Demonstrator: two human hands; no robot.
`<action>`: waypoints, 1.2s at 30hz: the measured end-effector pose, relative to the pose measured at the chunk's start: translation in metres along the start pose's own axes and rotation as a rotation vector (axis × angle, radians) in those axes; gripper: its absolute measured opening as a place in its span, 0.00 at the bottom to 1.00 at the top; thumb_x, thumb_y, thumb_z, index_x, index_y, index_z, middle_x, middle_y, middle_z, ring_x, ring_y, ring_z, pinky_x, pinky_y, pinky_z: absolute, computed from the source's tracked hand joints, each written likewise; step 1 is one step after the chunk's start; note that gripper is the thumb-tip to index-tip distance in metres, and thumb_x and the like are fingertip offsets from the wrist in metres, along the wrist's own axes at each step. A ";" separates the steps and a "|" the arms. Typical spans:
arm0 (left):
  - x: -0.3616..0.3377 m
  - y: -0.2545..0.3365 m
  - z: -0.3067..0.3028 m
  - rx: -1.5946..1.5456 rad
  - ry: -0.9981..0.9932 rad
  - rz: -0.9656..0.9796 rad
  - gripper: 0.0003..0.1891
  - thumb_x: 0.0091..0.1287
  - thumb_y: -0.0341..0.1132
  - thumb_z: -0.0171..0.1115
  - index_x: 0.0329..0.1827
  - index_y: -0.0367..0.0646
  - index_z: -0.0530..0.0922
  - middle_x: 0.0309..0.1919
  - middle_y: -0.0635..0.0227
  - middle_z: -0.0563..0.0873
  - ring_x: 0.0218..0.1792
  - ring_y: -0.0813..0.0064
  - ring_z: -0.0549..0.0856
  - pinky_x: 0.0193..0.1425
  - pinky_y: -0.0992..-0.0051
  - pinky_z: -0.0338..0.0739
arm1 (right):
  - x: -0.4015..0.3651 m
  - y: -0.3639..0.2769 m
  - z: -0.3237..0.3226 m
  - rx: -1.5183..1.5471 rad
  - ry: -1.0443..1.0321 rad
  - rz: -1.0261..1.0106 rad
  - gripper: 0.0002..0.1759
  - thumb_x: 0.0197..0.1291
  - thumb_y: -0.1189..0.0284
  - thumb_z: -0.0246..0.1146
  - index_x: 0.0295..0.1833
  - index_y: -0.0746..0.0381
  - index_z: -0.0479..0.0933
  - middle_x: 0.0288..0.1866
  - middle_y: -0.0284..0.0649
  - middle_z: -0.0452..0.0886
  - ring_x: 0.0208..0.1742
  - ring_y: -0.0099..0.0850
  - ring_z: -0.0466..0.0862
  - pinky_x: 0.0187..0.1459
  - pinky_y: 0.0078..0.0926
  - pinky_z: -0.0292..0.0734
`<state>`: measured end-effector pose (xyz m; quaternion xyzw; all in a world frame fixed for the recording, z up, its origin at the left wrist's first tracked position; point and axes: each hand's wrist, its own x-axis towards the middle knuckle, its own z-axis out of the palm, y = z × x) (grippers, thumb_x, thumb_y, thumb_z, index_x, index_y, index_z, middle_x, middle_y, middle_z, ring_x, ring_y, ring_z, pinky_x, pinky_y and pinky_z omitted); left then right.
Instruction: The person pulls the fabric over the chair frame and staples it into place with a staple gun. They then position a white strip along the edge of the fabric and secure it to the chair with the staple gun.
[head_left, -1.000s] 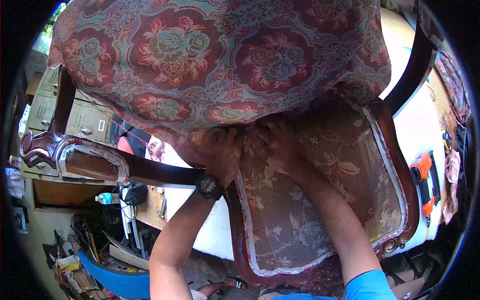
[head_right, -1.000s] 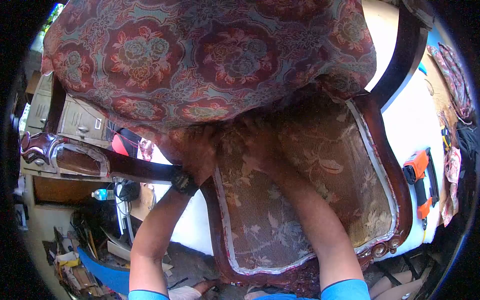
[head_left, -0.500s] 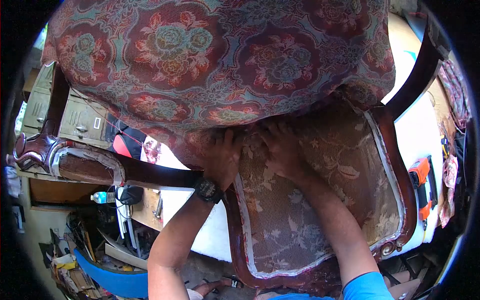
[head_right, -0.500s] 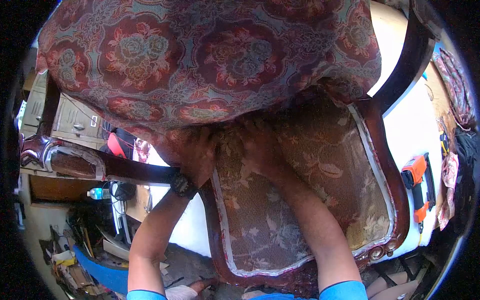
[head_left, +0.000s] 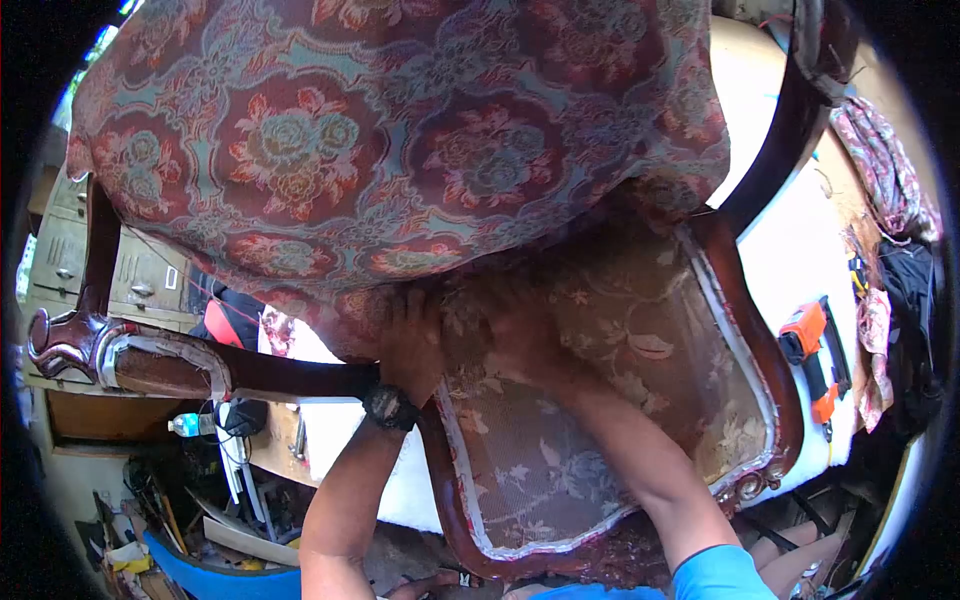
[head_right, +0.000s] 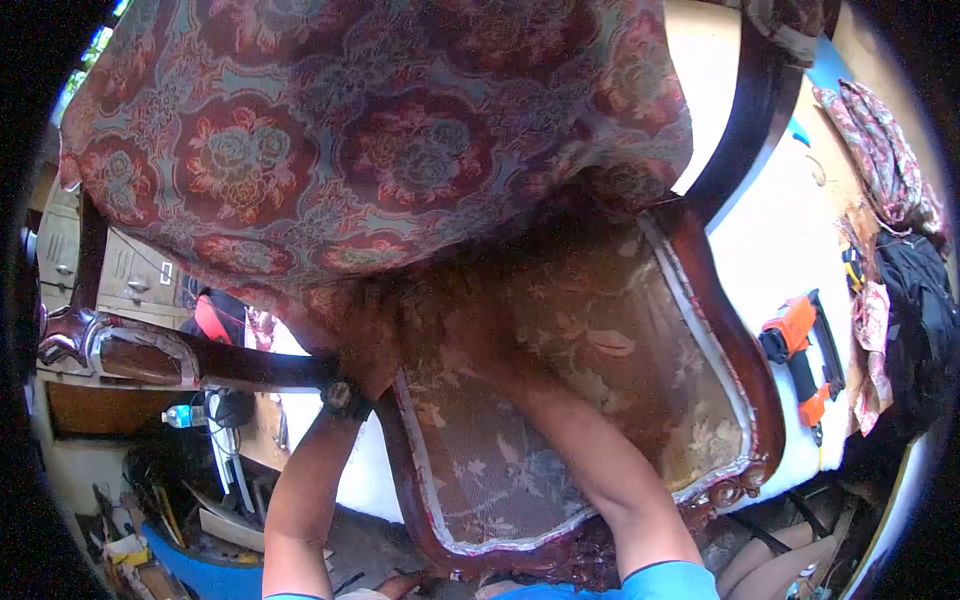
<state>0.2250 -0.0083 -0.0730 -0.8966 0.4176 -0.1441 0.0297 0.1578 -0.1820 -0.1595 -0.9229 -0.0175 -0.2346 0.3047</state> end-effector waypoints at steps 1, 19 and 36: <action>-0.001 0.002 -0.003 0.029 0.025 0.009 0.22 0.65 0.31 0.61 0.62 0.35 0.80 0.58 0.50 0.78 0.58 0.45 0.79 0.65 0.48 0.77 | -0.019 -0.011 -0.029 0.003 -0.039 0.011 0.28 0.56 0.69 0.70 0.65 0.60 0.80 0.67 0.46 0.79 0.69 0.48 0.78 0.68 0.50 0.75; -0.007 0.005 0.007 -0.115 -0.034 -0.164 0.25 0.62 0.30 0.62 0.63 0.31 0.79 0.58 0.50 0.75 0.58 0.48 0.78 0.60 0.53 0.81 | -0.267 0.186 -0.361 -0.623 -0.152 0.724 0.21 0.62 0.71 0.71 0.57 0.67 0.74 0.53 0.57 0.80 0.57 0.58 0.80 0.57 0.54 0.74; -0.018 0.007 0.016 -0.243 0.082 -0.246 0.25 0.66 0.32 0.59 0.66 0.28 0.77 0.67 0.46 0.75 0.63 0.44 0.77 0.69 0.50 0.75 | -0.029 -0.101 -0.276 0.706 -0.384 0.812 0.19 0.64 0.71 0.67 0.57 0.68 0.78 0.36 0.37 0.84 0.35 0.25 0.84 0.39 0.28 0.81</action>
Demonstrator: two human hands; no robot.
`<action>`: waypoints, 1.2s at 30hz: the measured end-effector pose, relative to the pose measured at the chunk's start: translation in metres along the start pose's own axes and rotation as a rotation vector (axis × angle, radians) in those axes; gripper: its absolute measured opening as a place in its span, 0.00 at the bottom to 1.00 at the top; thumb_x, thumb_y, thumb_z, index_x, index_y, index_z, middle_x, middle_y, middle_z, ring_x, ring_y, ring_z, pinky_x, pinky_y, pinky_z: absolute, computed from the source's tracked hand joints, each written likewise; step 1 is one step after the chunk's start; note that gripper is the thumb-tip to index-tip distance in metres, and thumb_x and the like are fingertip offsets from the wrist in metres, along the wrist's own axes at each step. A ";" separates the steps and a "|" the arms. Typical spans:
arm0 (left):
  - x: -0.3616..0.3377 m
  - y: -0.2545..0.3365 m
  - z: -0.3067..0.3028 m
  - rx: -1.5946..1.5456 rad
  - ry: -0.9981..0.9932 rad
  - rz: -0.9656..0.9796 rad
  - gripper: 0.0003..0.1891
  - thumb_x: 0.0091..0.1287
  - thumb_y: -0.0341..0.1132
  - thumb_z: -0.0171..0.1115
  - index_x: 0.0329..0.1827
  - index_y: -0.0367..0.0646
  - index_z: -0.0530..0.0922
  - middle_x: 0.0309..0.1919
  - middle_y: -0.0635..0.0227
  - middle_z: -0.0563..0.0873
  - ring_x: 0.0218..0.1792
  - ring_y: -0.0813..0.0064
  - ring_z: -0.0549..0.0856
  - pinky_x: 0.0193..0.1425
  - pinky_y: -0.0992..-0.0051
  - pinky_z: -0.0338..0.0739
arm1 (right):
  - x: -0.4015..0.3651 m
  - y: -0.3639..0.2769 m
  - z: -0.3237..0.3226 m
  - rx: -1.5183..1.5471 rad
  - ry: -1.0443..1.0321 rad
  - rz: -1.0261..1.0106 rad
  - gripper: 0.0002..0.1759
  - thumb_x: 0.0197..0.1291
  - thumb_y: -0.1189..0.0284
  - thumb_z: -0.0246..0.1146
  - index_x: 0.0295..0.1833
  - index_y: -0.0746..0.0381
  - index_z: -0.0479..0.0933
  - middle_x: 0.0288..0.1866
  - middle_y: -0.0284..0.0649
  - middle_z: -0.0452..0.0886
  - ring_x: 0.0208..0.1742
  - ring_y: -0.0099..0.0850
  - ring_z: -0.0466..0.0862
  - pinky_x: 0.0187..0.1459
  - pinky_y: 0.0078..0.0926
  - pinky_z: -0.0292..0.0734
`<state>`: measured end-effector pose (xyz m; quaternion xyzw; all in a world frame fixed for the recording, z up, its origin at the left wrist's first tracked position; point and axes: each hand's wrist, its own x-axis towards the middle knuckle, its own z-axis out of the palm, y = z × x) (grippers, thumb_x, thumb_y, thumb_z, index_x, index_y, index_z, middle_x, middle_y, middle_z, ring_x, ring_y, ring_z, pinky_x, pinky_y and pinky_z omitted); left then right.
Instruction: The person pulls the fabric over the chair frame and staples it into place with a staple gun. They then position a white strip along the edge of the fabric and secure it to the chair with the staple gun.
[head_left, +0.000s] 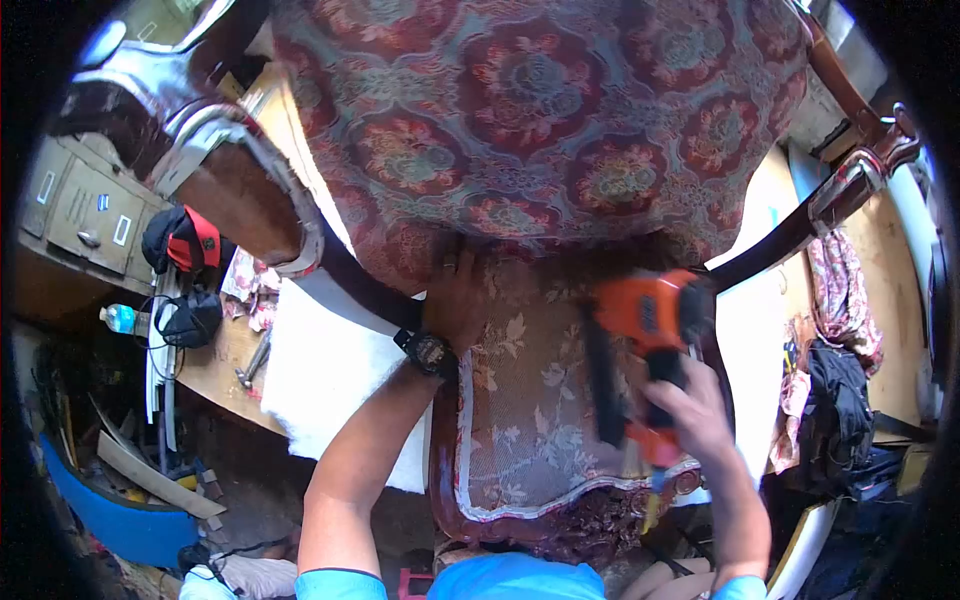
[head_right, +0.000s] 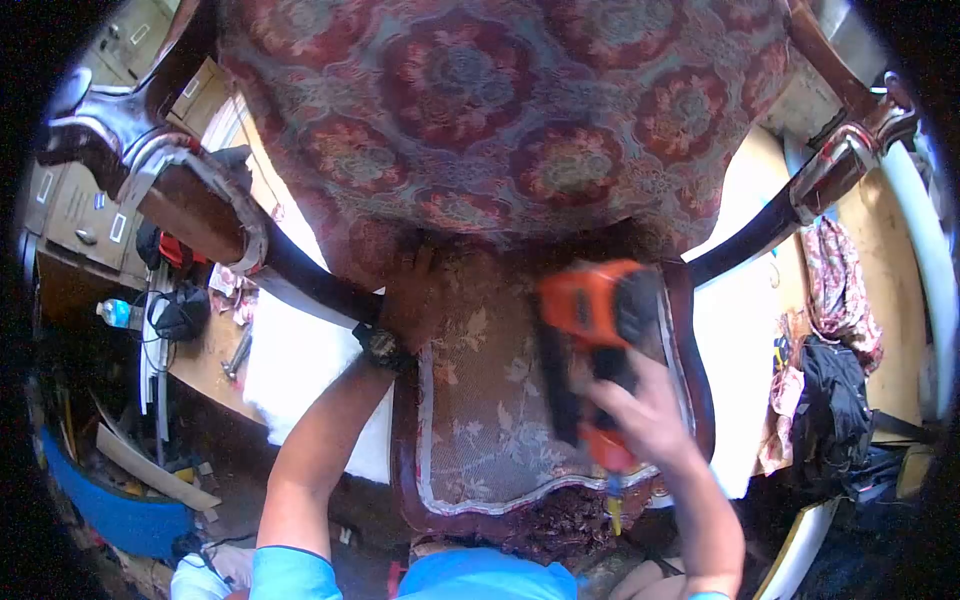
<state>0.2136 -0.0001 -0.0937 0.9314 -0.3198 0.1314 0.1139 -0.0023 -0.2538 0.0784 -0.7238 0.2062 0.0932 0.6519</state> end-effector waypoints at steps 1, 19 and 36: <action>0.001 -0.001 0.003 -0.012 -0.038 -0.026 0.26 0.66 0.33 0.60 0.66 0.28 0.76 0.67 0.46 0.75 0.63 0.44 0.77 0.70 0.49 0.75 | 0.026 0.004 0.021 0.028 -0.075 -0.016 0.17 0.65 0.70 0.67 0.55 0.68 0.79 0.35 0.36 0.83 0.35 0.24 0.83 0.38 0.28 0.80; -0.014 0.000 -0.001 -0.251 0.156 0.002 0.32 0.61 0.37 0.65 0.68 0.29 0.76 0.65 0.44 0.75 0.69 0.40 0.73 0.78 0.45 0.67 | 0.155 0.016 0.088 -0.076 -0.256 -0.122 0.10 0.68 0.75 0.64 0.53 0.63 0.79 0.34 0.34 0.81 0.36 0.24 0.83 0.42 0.29 0.81; -0.015 -0.005 -0.002 -0.310 0.119 0.075 0.31 0.63 0.31 0.62 0.69 0.23 0.74 0.68 0.35 0.71 0.72 0.33 0.71 0.78 0.41 0.67 | 0.159 0.006 0.092 -0.268 -0.275 0.046 0.11 0.73 0.66 0.64 0.51 0.61 0.80 0.37 0.33 0.83 0.38 0.24 0.83 0.46 0.31 0.81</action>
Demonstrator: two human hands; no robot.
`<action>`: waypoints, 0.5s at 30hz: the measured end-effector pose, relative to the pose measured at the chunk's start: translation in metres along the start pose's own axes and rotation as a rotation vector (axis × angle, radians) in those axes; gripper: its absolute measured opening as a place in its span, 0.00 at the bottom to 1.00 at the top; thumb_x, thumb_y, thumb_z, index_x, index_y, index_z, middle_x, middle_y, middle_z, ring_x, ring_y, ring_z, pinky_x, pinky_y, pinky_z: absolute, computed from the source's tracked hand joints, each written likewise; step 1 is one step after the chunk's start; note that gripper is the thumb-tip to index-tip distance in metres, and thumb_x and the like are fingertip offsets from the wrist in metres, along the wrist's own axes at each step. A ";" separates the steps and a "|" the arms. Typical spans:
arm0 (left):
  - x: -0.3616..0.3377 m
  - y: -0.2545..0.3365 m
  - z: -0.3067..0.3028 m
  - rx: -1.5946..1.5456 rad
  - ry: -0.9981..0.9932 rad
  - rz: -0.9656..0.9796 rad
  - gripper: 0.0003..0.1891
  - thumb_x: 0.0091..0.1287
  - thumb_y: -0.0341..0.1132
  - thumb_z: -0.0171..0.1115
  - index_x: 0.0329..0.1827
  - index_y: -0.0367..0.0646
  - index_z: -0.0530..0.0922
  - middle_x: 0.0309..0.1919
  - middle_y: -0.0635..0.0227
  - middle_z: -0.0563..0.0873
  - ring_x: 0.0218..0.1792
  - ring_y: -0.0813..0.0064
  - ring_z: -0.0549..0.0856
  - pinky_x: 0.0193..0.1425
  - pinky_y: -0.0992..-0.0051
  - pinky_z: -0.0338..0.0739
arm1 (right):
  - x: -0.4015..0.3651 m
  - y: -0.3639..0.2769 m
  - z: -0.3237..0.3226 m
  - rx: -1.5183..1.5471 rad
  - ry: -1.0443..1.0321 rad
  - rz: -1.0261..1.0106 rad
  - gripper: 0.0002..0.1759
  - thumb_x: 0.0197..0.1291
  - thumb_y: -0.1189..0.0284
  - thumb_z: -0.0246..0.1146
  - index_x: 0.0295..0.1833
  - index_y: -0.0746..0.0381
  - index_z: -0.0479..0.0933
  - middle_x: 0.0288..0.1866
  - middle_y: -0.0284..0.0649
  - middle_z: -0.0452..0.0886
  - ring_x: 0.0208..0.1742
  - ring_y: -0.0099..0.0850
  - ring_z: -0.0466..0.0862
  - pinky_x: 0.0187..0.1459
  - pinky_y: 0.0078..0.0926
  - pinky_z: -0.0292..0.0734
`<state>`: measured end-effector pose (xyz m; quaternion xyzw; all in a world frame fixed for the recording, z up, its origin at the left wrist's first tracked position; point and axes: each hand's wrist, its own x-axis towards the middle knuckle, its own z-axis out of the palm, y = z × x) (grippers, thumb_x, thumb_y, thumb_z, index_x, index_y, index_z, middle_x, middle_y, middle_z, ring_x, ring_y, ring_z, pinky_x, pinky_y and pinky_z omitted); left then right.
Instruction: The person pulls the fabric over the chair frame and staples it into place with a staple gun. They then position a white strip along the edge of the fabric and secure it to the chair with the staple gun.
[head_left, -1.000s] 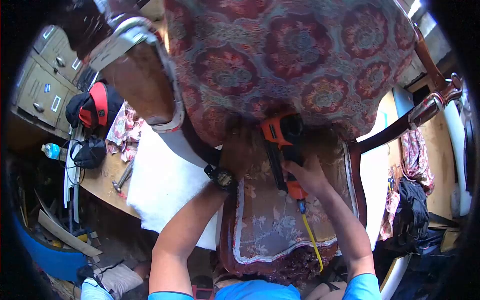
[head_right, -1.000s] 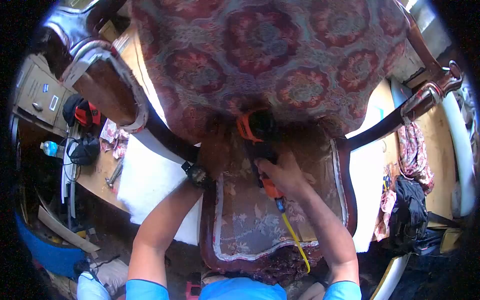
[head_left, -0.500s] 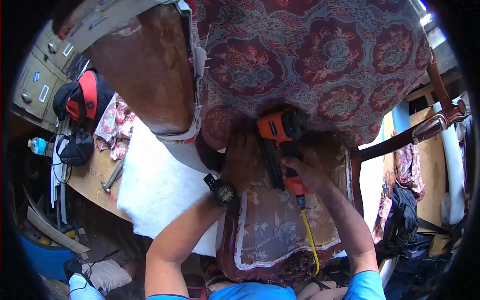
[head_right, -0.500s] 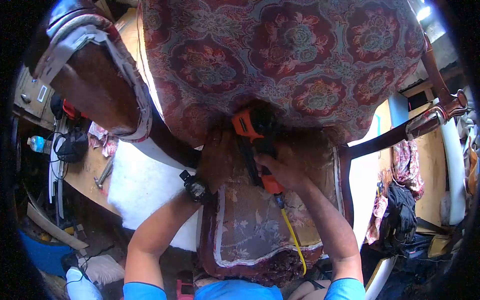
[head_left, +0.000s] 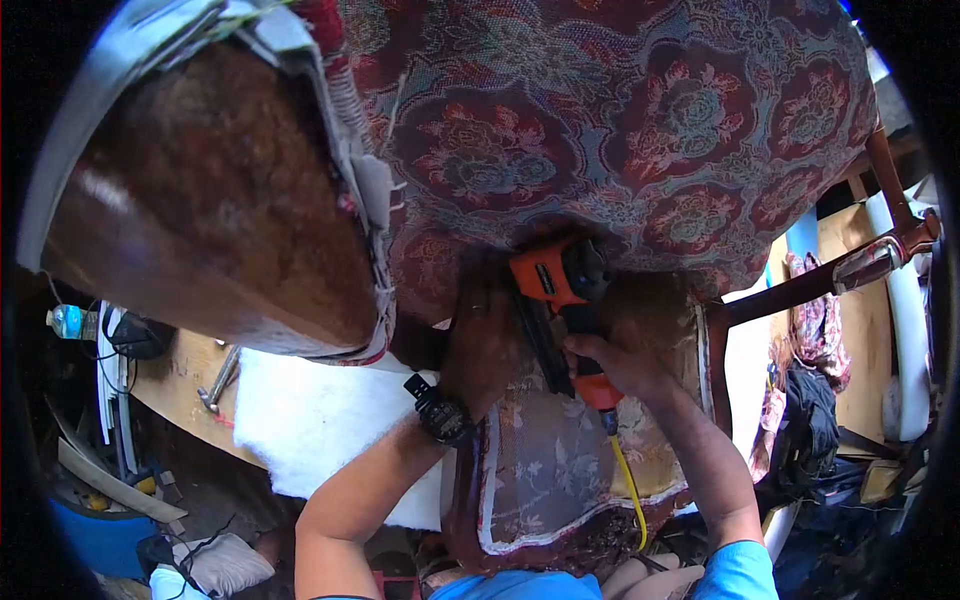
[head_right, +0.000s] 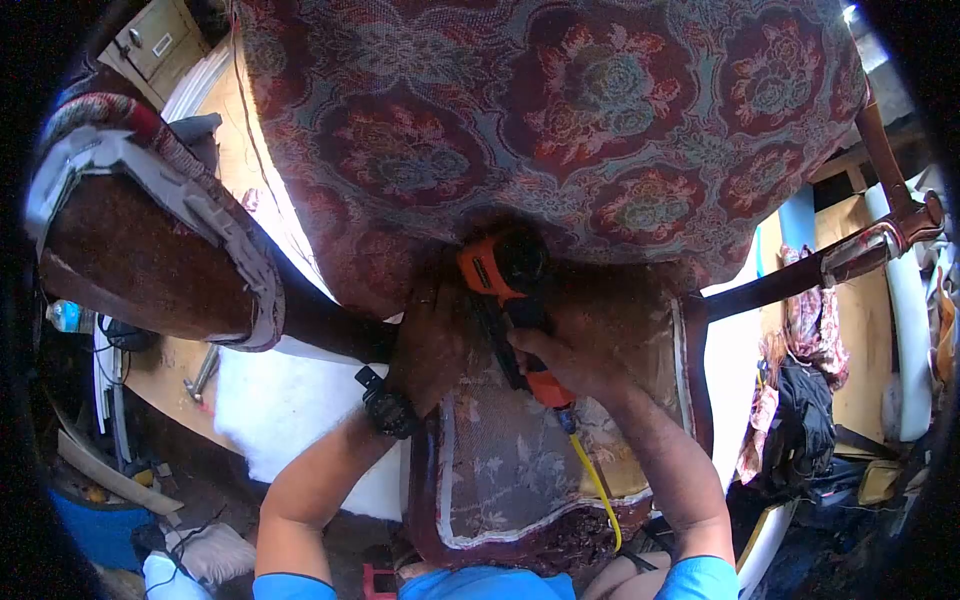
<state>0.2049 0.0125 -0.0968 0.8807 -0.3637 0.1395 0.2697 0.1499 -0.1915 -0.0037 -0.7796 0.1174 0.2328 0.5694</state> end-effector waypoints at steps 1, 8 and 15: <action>0.000 -0.001 -0.002 0.004 0.032 0.005 0.31 0.63 0.31 0.62 0.69 0.23 0.74 0.68 0.35 0.71 0.72 0.33 0.71 0.78 0.41 0.67 | 0.002 0.002 0.002 0.050 0.007 -0.016 0.11 0.73 0.65 0.64 0.50 0.61 0.80 0.36 0.33 0.83 0.38 0.24 0.83 0.45 0.31 0.81; -0.011 0.000 -0.001 0.021 -0.024 -0.021 0.29 0.61 0.29 0.64 0.67 0.31 0.77 0.64 0.41 0.76 0.63 0.40 0.78 0.68 0.49 0.76 | 0.007 0.011 0.002 0.116 -0.010 -0.067 0.12 0.74 0.64 0.63 0.43 0.62 0.80 0.31 0.33 0.82 0.35 0.25 0.83 0.42 0.30 0.79; -0.018 -0.005 0.003 -0.179 0.004 -0.114 0.27 0.63 0.28 0.61 0.67 0.31 0.75 0.63 0.41 0.75 0.60 0.38 0.77 0.67 0.48 0.75 | 0.015 0.020 -0.003 -0.003 -0.021 -0.081 0.07 0.72 0.69 0.63 0.45 0.62 0.79 0.32 0.32 0.80 0.33 0.23 0.81 0.40 0.28 0.79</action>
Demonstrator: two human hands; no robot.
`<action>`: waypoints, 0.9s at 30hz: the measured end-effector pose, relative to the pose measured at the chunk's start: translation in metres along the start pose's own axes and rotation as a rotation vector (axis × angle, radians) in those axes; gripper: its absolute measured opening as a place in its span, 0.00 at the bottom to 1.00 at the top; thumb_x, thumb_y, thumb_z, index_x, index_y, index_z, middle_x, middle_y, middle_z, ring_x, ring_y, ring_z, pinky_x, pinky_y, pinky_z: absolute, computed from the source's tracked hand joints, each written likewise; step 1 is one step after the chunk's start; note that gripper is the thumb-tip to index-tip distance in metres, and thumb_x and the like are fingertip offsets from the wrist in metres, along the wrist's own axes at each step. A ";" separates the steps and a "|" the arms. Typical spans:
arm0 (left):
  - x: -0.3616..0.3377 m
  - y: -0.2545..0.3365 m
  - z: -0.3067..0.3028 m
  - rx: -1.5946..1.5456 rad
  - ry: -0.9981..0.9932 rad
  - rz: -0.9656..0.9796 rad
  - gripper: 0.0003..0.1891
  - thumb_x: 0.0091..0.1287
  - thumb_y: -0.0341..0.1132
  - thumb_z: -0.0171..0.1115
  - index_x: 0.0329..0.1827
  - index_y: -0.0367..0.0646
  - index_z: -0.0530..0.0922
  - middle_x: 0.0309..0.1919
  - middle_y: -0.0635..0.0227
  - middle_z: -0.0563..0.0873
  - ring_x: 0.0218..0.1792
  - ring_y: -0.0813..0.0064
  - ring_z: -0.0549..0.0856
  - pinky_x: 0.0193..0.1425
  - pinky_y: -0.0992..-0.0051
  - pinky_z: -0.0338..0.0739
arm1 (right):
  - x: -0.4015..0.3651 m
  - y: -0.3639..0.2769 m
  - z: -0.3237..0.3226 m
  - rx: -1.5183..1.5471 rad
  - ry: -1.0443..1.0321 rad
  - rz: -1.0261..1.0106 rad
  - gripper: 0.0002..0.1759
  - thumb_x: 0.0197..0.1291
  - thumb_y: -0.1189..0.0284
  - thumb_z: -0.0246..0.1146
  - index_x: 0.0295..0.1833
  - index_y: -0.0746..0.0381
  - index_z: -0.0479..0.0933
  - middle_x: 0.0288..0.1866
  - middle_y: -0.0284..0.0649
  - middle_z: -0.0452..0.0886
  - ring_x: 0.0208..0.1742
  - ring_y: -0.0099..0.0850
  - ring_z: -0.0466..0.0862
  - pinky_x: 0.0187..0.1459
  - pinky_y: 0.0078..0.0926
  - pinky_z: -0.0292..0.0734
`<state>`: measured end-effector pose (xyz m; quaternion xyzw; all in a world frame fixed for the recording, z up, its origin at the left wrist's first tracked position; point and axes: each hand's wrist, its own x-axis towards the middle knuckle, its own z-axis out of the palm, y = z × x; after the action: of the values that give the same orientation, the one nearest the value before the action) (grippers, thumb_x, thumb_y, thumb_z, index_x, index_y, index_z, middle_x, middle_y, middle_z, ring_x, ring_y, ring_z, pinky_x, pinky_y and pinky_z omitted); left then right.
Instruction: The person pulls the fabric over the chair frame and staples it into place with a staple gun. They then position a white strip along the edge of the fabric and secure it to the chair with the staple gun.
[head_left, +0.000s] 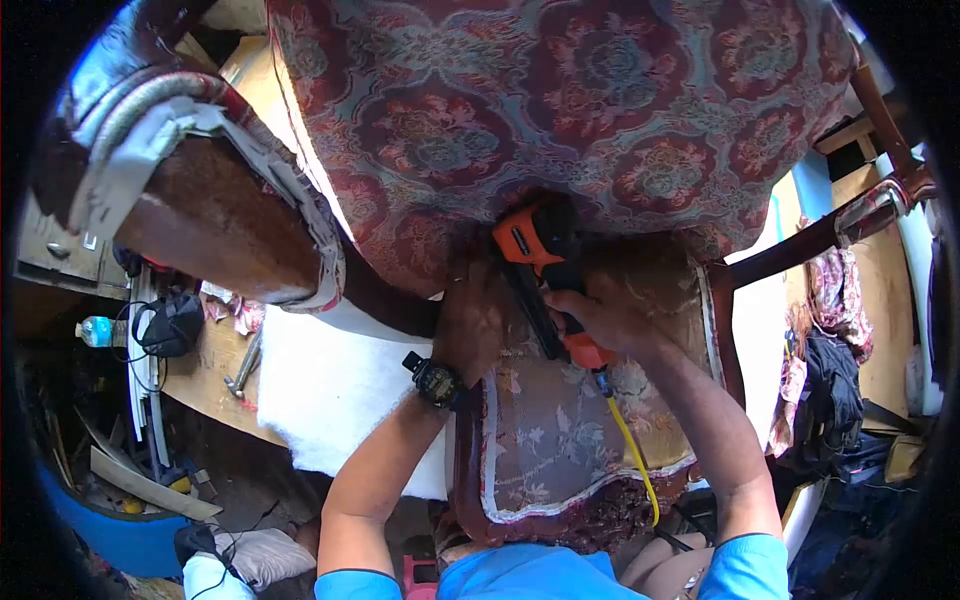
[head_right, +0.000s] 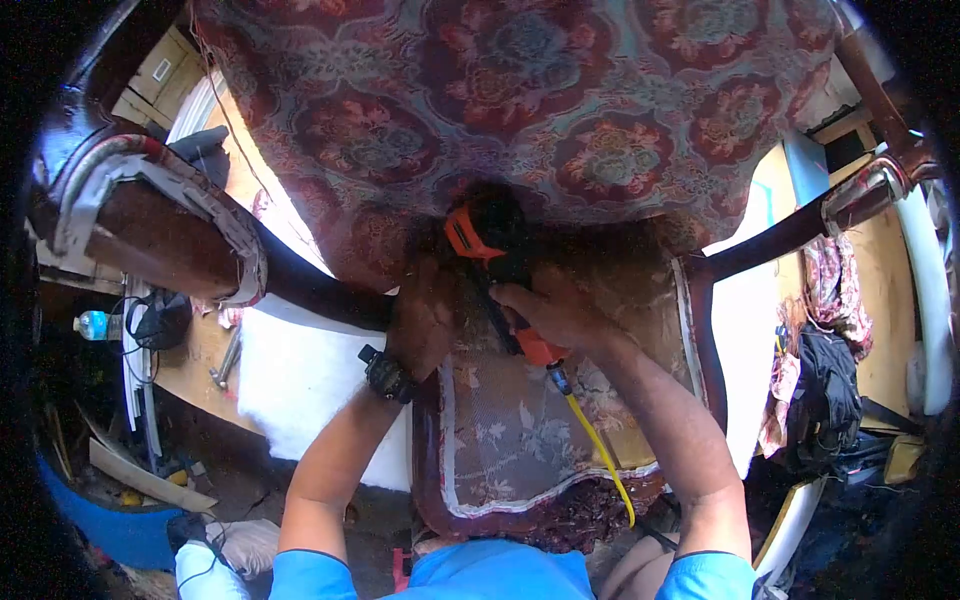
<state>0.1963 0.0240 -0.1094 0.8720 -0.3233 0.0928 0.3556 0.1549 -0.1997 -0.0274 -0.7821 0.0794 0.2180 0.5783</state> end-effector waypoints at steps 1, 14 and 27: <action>-0.001 -0.003 0.003 -0.121 0.057 -0.018 0.26 0.63 0.27 0.60 0.66 0.31 0.75 0.62 0.41 0.74 0.60 0.37 0.76 0.66 0.47 0.75 | 0.001 -0.001 0.000 0.038 -0.002 -0.007 0.07 0.72 0.69 0.63 0.45 0.62 0.79 0.32 0.32 0.80 0.33 0.23 0.81 0.40 0.28 0.79; 0.012 0.026 0.000 0.153 0.038 0.204 0.26 0.64 0.31 0.66 0.67 0.37 0.79 0.63 0.46 0.79 0.61 0.44 0.80 0.71 0.46 0.72 | -0.185 0.038 0.009 0.328 0.276 0.113 0.17 0.70 0.68 0.66 0.57 0.67 0.76 0.37 0.33 0.81 0.39 0.21 0.81 0.42 0.24 0.78; 0.051 0.029 0.043 0.242 -0.064 0.190 0.25 0.68 0.41 0.61 0.65 0.36 0.79 0.67 0.49 0.79 0.68 0.50 0.77 0.75 0.50 0.67 | -0.087 0.056 -0.008 0.602 0.303 -0.097 0.11 0.66 0.74 0.66 0.51 0.66 0.77 0.34 0.37 0.82 0.34 0.26 0.84 0.36 0.28 0.82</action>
<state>0.2148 -0.0463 -0.1041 0.8764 -0.4020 0.1367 0.2271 0.0579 -0.2360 -0.0367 -0.6028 0.1880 0.0383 0.7744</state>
